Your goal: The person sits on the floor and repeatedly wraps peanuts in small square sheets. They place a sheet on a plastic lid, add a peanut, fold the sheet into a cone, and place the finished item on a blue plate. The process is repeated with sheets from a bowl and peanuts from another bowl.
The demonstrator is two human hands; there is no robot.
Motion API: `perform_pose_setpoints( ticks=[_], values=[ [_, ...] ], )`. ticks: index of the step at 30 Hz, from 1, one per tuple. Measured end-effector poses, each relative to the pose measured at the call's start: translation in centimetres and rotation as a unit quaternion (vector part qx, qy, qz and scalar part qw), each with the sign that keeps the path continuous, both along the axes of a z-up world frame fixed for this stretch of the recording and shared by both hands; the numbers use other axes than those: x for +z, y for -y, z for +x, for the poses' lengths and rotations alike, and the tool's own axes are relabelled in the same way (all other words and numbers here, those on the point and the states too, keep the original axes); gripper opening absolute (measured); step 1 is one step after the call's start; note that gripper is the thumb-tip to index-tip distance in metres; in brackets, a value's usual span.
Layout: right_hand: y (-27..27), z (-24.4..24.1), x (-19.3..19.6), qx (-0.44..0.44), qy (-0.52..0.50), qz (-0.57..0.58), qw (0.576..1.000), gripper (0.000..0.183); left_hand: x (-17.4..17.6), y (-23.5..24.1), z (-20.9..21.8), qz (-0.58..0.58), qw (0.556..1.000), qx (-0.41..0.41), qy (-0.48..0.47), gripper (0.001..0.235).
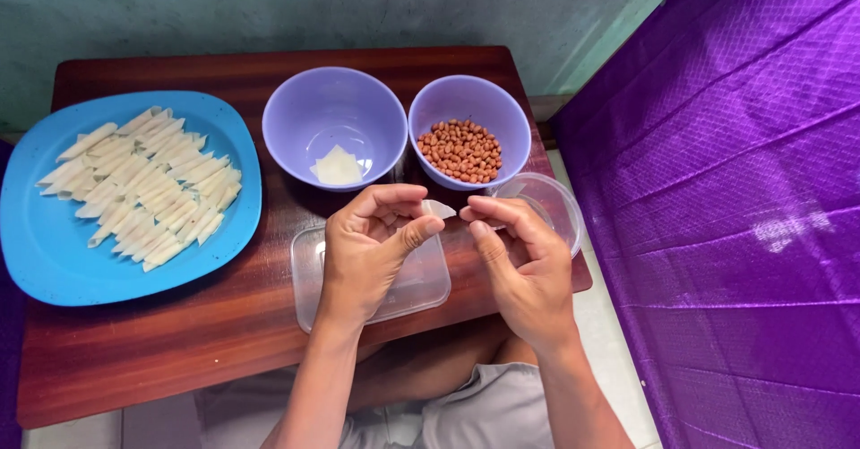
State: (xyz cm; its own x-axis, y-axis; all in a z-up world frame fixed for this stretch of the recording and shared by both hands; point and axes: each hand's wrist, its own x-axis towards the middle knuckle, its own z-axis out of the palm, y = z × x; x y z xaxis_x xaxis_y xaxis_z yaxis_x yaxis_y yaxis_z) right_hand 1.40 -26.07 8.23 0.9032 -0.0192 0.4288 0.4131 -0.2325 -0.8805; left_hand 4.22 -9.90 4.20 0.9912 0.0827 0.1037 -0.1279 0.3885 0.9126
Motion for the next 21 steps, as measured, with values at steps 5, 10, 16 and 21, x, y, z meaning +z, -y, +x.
perform_pose_setpoints(
  ticks=[5,10,16,21],
  values=[
    [-0.8,-0.7,-1.5,0.003,-0.008,0.040,0.999,0.022,-0.1,-0.2,-0.9,0.001,1.000,-0.012,0.022,0.028],
    [-0.9,-1.1,-2.6,-0.004,-0.062,0.118,0.991,0.022,-0.4,-0.2,-1.7,-0.006,0.998,-0.034,0.044,0.020],
    [-1.1,-2.5,-3.2,0.011,-0.067,0.157,0.985,0.021,0.4,-0.1,-3.1,-0.001,0.998,-0.047,0.048,0.018],
    [-0.8,-3.2,-3.7,0.016,-0.054,0.148,0.987,0.019,-0.1,0.0,-3.5,0.008,0.997,-0.045,0.057,0.018]
  ],
)
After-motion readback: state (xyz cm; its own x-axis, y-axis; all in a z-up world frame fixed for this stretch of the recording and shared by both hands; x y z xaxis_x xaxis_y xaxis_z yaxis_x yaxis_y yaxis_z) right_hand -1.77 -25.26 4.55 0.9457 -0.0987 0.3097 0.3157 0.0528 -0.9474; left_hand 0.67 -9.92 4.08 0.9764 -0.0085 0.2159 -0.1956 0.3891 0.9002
